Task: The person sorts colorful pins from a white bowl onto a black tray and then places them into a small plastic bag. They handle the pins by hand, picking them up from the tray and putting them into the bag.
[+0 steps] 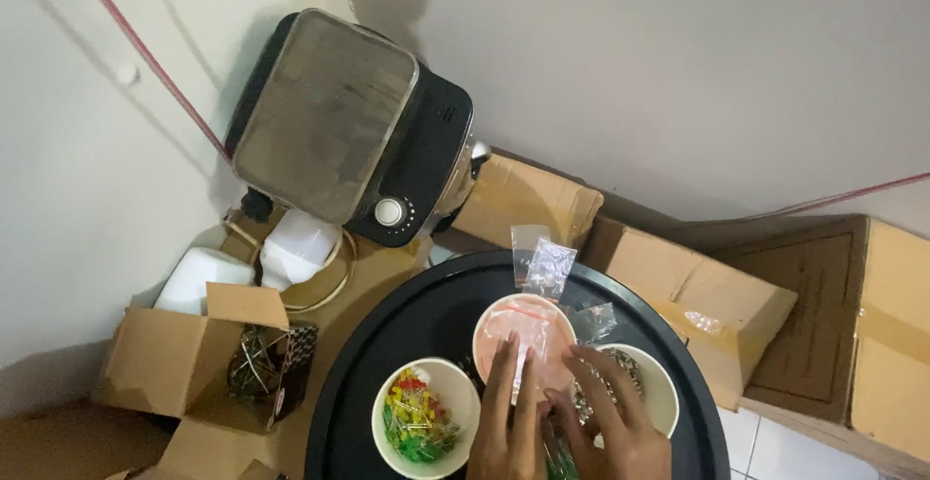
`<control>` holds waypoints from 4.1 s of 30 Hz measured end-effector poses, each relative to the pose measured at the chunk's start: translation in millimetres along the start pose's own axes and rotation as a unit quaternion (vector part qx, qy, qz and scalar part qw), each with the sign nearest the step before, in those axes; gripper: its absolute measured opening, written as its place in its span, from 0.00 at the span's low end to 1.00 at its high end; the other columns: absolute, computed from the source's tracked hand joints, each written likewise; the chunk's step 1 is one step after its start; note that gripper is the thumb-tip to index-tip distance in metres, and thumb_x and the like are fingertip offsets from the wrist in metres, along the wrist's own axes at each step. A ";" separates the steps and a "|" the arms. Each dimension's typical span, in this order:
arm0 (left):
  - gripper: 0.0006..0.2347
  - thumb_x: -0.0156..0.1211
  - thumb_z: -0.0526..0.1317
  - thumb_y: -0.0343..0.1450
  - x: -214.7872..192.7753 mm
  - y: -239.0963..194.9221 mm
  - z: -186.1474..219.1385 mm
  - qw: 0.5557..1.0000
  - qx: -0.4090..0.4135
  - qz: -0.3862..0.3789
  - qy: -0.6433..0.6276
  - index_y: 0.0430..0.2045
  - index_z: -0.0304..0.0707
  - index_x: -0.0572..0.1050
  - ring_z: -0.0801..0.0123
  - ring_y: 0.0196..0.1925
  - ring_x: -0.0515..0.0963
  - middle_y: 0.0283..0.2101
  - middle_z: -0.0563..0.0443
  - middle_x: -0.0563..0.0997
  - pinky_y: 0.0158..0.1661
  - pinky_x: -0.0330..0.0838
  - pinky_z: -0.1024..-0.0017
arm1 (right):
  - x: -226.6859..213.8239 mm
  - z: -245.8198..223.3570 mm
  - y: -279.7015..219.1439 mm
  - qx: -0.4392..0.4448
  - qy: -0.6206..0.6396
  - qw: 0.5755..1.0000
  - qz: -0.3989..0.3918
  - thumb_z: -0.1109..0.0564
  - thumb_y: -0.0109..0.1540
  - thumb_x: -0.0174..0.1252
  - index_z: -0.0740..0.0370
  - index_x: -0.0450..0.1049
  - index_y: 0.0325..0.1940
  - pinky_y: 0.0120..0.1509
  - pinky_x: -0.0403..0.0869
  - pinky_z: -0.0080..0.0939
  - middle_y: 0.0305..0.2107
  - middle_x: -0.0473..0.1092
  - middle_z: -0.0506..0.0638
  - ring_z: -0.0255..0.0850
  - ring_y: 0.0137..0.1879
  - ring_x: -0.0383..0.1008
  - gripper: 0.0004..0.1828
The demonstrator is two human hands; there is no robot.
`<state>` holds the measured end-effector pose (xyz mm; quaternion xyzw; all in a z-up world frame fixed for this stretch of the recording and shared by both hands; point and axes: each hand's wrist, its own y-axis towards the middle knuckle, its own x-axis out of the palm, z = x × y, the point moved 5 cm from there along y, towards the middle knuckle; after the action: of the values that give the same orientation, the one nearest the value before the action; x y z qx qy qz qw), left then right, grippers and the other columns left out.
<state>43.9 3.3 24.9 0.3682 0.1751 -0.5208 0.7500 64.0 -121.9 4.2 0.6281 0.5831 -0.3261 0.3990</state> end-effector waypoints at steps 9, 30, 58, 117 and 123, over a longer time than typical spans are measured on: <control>0.17 0.58 0.32 0.74 4.7 -0.7 -3.7 1.000 0.020 -0.010 0.006 0.59 0.30 0.72 0.43 0.67 0.75 0.66 0.34 0.71 0.63 0.73 0.62 | 4.3 -1.0 7.6 -0.092 0.075 0.990 0.080 0.56 0.61 0.64 0.58 0.77 0.49 0.54 0.76 0.45 0.48 0.74 0.50 0.47 0.50 0.75 0.12; 0.23 0.51 0.50 0.78 -44.6 -16.8 18.9 0.974 -0.011 0.050 -0.221 0.62 0.32 0.67 0.39 0.75 0.67 0.69 0.33 0.69 0.70 0.66 0.51 | -49.0 -17.1 -51.3 0.004 0.333 0.908 0.255 0.63 0.69 0.51 0.70 0.69 0.49 0.43 0.75 0.32 0.40 0.67 0.64 0.46 0.44 0.72 0.07; 0.06 0.65 0.34 0.73 -60.3 -81.3 -6.6 0.943 0.044 0.039 -0.328 0.40 0.37 0.77 0.65 0.43 0.83 0.40 0.49 0.82 0.43 0.80 0.72 | -67.5 -44.3 -55.8 -0.340 0.296 0.892 -0.034 0.59 0.63 0.62 0.64 0.77 0.36 0.44 0.76 0.37 0.31 0.74 0.53 0.42 0.36 0.77 0.06; 0.15 0.63 0.36 0.72 -40.1 -117.9 -9.7 0.965 0.199 0.084 -0.151 0.51 0.26 0.75 0.50 0.42 0.83 0.44 0.38 0.80 0.46 0.80 0.54 | -70.8 -60.4 -62.6 -0.396 0.359 0.845 0.001 0.56 0.66 0.58 0.59 0.73 0.18 0.20 0.61 0.37 0.07 0.59 0.48 0.43 0.12 0.58 0.20; 0.16 0.67 0.34 0.70 -40.3 -116.8 -10.4 0.968 0.189 0.083 -0.145 0.50 0.27 0.75 0.51 0.42 0.83 0.44 0.39 0.80 0.45 0.81 0.56 | -76.6 -59.7 -57.1 -0.385 0.360 0.848 -0.049 0.52 0.64 0.63 0.61 0.77 0.26 0.19 0.63 0.38 0.14 0.68 0.50 0.41 0.12 0.59 0.14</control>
<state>-77.0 15.4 0.8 0.4371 -0.0689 -0.5282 0.7247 -4.3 -105.3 92.3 0.4677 0.7948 0.1550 0.3544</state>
